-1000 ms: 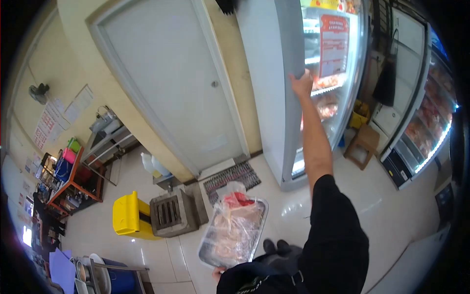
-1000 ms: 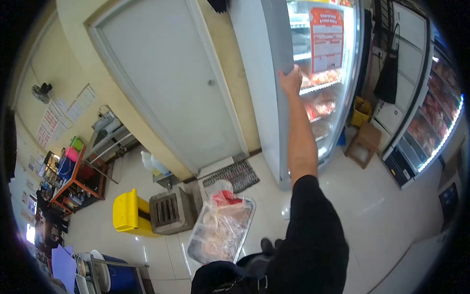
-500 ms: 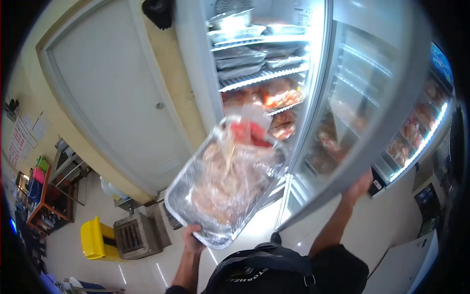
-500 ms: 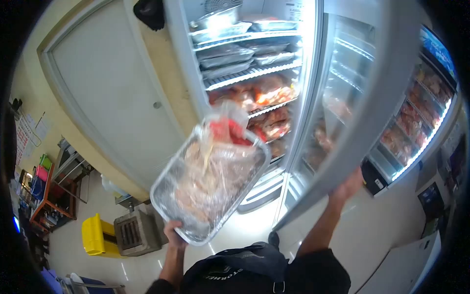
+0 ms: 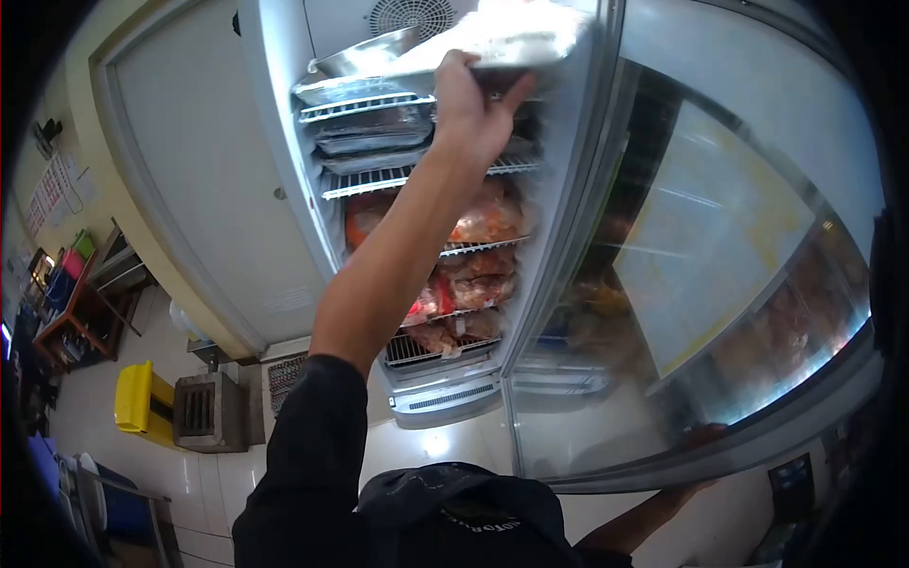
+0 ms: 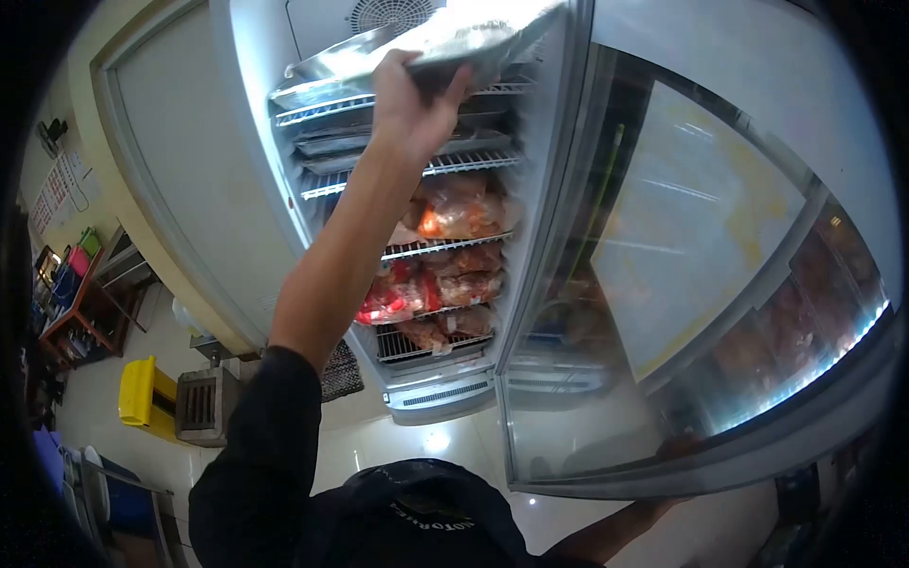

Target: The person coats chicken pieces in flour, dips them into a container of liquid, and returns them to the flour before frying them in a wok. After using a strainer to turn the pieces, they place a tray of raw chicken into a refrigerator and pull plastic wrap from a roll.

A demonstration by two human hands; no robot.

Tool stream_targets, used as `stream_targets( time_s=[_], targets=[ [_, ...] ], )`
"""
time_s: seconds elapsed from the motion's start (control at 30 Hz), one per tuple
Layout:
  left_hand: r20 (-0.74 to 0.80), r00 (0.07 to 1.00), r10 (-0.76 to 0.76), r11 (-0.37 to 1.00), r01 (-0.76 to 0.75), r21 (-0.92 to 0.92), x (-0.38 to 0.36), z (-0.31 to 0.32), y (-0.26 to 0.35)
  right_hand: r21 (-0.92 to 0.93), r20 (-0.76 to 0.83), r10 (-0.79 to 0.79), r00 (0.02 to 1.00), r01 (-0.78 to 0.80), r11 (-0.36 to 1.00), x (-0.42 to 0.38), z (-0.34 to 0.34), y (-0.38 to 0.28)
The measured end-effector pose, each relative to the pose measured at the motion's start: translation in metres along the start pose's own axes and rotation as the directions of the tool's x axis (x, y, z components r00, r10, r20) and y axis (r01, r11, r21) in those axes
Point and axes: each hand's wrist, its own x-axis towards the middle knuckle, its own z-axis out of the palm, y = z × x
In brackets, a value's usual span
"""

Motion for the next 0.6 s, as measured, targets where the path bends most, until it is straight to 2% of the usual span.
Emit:
stream_targets(
  time_s=[0.07,0.2,0.23,0.27,0.33,0.37,0.4,0.5,0.6],
  targets=[
    [-0.189,0.967,0.172,0.984,-0.158,0.087,0.041,0.018,-0.023,-0.011,-0.035,-0.026,0.999,0.026,1.0,0.007,-0.01,-0.007],
    [-0.358,0.879,0.317,0.947,-0.27,0.175,0.129,0.002,-0.056,-0.073,-0.077,-0.068,0.995,0.063,0.995,0.011,-0.037,-0.019],
    [-0.353,0.887,0.299,0.942,-0.216,0.255,0.151,-0.009,-0.058,-0.09,-0.087,-0.072,0.994,0.065,0.994,0.011,-0.043,-0.02],
    [-0.412,0.874,0.257,0.932,-0.112,0.345,0.156,-0.011,-0.059,-0.119,-0.105,-0.08,0.991,0.067,0.991,0.011,-0.047,-0.02],
    [-0.383,0.904,0.189,0.87,0.027,0.492,0.154,-0.006,-0.064,-0.16,-0.141,-0.081,0.987,0.058,0.985,0.014,-0.053,-0.018],
    [-0.223,0.971,0.093,0.805,0.059,0.591,0.167,-0.021,-0.071,-0.19,-0.168,-0.072,0.983,0.039,0.981,0.017,-0.055,-0.011],
    [-0.257,0.964,0.062,0.787,0.111,0.606,0.178,-0.039,-0.077,-0.214,-0.189,-0.063,0.98,0.021,0.977,0.022,-0.057,-0.004],
    [-0.355,0.935,0.008,0.73,0.237,0.641,0.158,-0.032,-0.081,-0.269,-0.238,-0.018,0.971,-0.048,0.962,0.047,-0.06,0.027],
    [-0.358,0.933,-0.048,0.62,0.308,0.722,0.141,-0.035,-0.086,-0.361,-0.267,0.043,0.963,-0.142,0.922,0.074,-0.057,0.076]
  ],
)
